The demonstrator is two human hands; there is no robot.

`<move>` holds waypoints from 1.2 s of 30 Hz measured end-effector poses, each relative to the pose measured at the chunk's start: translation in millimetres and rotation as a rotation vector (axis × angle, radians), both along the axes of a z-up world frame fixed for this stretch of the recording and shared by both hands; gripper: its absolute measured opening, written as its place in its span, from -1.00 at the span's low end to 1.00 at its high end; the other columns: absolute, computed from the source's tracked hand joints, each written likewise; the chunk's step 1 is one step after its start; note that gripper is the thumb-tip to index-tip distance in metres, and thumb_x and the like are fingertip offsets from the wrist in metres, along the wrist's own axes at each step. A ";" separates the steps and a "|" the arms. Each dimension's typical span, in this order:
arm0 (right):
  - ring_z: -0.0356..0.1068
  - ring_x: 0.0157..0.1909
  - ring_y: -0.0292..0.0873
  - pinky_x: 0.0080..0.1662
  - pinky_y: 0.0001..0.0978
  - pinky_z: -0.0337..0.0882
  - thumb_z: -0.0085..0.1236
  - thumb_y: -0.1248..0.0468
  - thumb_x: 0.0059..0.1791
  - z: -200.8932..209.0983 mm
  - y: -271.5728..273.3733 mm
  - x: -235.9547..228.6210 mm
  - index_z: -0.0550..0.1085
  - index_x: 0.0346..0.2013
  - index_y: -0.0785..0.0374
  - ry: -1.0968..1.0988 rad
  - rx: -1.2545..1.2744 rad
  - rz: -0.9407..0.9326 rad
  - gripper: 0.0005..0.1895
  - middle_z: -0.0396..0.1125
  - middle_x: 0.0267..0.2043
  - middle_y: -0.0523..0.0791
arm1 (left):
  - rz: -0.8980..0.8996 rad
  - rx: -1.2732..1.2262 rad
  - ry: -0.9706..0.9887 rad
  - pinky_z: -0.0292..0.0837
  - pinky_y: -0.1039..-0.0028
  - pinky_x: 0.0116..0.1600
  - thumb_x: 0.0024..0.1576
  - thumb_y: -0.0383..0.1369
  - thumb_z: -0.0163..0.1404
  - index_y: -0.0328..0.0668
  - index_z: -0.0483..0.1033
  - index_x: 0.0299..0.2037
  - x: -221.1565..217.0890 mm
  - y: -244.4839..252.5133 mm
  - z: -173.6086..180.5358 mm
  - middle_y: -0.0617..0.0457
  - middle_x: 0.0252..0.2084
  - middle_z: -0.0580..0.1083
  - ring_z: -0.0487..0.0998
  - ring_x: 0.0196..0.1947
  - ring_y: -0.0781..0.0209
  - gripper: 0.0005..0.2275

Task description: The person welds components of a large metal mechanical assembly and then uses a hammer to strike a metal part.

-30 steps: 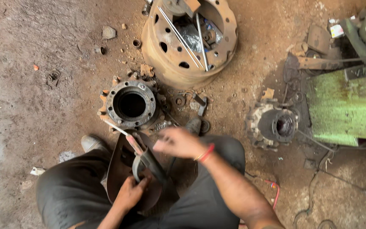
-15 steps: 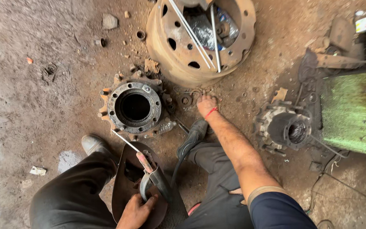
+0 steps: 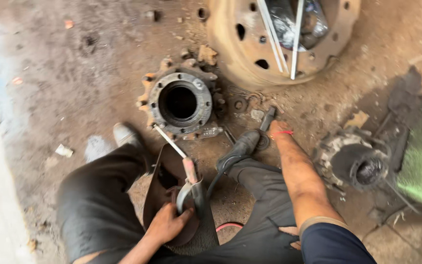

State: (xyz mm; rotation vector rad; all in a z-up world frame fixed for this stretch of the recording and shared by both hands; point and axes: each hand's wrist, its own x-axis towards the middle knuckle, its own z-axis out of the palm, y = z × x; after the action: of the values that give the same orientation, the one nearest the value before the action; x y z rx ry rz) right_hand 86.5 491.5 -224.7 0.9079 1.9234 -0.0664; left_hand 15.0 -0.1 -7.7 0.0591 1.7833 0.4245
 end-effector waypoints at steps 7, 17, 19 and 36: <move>0.45 0.12 0.20 0.12 -0.03 0.43 0.23 0.00 -0.02 51.1 33.1 -24.2 0.55 0.03 0.34 0.125 -0.122 0.099 -0.49 0.43 0.06 0.19 | 0.048 0.084 0.039 0.49 0.18 0.08 0.03 0.02 0.12 -0.35 0.64 -0.20 -0.9 8.1 -3.3 -0.35 -0.17 0.56 0.61 -0.04 -0.17 -0.52; 0.40 -0.26 -0.07 -0.21 -0.18 0.45 0.28 0.10 -0.09 365.4 -31.8 60.2 0.36 0.29 0.36 0.844 -0.540 -0.691 -0.29 0.39 -0.23 0.02 | 0.055 0.154 0.030 0.49 0.20 0.12 0.06 0.03 0.12 -0.42 0.62 -0.16 6.0 8.6 -7.8 -0.36 -0.15 0.59 0.64 -0.03 -0.13 -0.49; 0.55 -0.18 -0.02 -0.10 -0.14 0.58 0.33 0.22 -0.22 370.4 -73.0 49.2 0.17 0.30 0.29 0.832 -0.711 -0.952 -0.14 0.49 -0.18 0.06 | 0.068 0.191 0.065 0.46 0.19 0.13 0.03 0.01 0.14 -0.38 0.62 -0.13 4.9 7.4 -13.0 -0.34 -0.12 0.57 0.61 0.00 -0.14 -0.50; 0.01 -0.68 -0.38 -0.56 -0.44 0.11 0.04 0.38 -0.04 73.7 -183.8 -107.8 0.19 -0.55 0.07 1.002 -0.981 -1.635 -0.72 0.01 -0.66 -0.32 | 0.108 0.236 0.156 0.48 0.17 0.12 0.03 -0.04 0.14 -0.39 0.64 -0.19 9.6 -19.7 -8.3 -0.36 -0.15 0.58 0.62 -0.04 -0.18 -0.55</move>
State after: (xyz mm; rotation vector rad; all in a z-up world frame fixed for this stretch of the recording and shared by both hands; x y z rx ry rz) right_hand -21.4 307.7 -150.9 1.5313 0.9609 -2.4764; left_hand 24.6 -19.8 -16.0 0.1663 1.8873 0.7246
